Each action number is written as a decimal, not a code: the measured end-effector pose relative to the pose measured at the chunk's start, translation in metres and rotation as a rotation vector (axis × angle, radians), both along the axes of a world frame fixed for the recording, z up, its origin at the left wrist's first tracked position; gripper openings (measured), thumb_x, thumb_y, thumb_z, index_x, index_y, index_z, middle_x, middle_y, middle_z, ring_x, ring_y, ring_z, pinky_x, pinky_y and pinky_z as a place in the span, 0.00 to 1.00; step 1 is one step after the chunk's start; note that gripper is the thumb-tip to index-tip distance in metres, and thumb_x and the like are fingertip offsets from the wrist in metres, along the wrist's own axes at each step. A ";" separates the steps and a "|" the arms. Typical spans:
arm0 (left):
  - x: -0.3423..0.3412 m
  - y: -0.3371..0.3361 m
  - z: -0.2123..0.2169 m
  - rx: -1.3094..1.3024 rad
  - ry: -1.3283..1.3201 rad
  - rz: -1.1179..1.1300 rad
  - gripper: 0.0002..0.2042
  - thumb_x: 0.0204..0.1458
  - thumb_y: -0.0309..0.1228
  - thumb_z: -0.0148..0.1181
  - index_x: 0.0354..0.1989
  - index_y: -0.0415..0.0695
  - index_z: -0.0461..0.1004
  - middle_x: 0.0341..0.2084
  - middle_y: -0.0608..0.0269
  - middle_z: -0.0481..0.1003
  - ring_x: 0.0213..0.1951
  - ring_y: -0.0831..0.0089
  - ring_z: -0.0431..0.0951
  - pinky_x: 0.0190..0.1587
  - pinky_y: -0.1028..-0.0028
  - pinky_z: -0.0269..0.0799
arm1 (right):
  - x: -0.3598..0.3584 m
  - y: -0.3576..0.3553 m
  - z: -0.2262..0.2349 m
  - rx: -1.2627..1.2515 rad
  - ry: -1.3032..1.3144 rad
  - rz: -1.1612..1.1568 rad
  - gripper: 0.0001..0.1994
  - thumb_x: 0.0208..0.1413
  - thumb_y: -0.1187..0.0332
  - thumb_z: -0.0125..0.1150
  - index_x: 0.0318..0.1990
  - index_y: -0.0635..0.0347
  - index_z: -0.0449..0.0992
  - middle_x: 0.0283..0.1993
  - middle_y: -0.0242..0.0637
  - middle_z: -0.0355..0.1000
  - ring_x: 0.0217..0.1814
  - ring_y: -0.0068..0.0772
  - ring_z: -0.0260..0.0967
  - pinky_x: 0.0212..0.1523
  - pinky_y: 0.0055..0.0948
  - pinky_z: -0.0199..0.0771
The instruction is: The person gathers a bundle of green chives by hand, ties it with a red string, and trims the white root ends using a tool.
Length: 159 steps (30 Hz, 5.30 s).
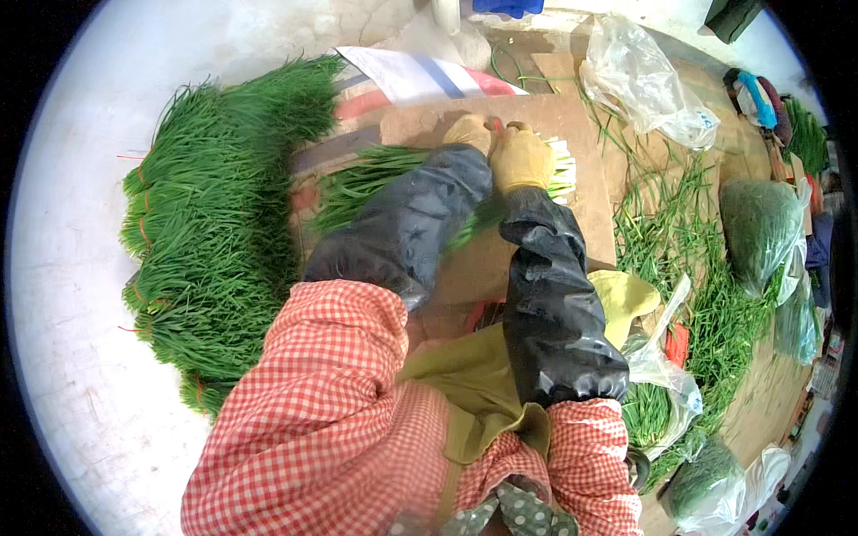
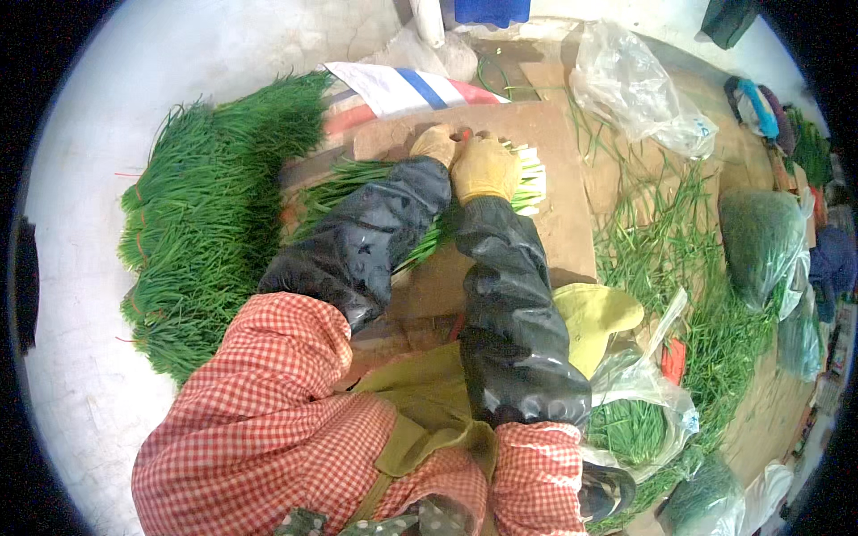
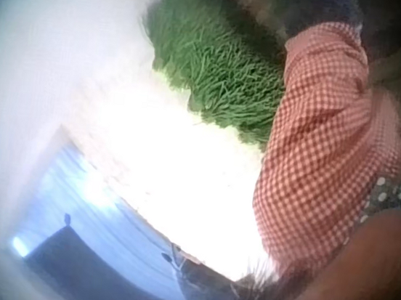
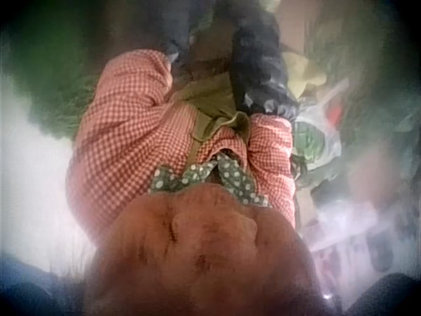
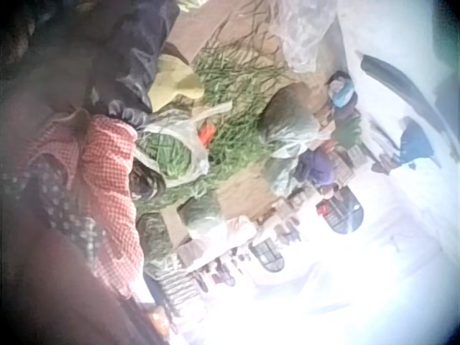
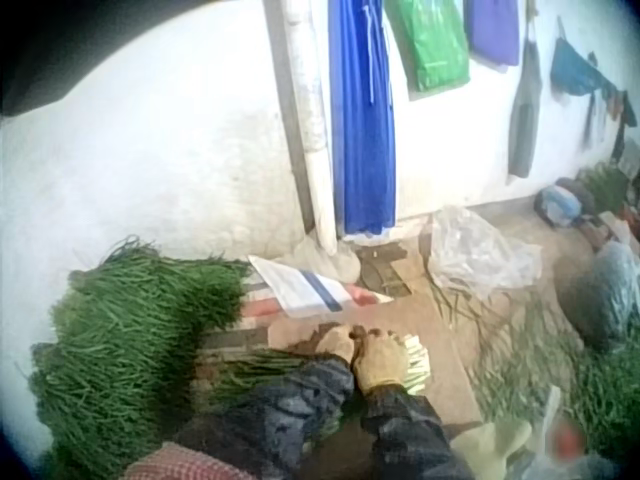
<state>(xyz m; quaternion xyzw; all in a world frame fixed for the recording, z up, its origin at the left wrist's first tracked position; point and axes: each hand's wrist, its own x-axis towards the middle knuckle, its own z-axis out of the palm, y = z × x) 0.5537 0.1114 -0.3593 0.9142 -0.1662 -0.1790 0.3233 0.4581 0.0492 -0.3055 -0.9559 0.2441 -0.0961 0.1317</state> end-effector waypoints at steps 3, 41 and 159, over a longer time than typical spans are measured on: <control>0.000 0.007 -0.012 -0.109 0.028 0.040 0.20 0.43 0.42 0.61 0.42 0.42 0.76 0.39 0.44 0.76 0.44 0.49 0.75 0.46 0.59 0.69 | -0.004 0.005 -0.002 -0.021 -0.074 0.008 0.16 0.57 0.59 0.47 0.36 0.59 0.80 0.47 0.40 0.75 0.42 0.46 0.75 0.42 0.42 0.72; -0.008 0.032 -0.015 -0.760 0.459 0.044 0.14 0.50 0.32 0.61 0.41 0.36 0.77 0.37 0.62 0.78 0.40 0.74 0.74 0.46 0.76 0.68 | -0.009 0.003 0.002 -0.078 0.031 0.132 0.12 0.51 0.62 0.51 0.38 0.56 0.77 0.43 0.41 0.74 0.42 0.47 0.73 0.45 0.42 0.69; -0.185 0.073 0.052 -0.012 -0.436 -0.134 0.27 0.57 0.47 0.47 0.55 0.35 0.66 0.38 0.49 0.76 0.42 0.57 0.76 0.47 0.63 0.69 | -0.143 0.040 -0.087 1.843 -1.014 -0.947 0.14 0.59 0.65 0.39 0.39 0.62 0.72 0.34 0.40 0.70 0.32 0.39 0.66 0.34 0.37 0.68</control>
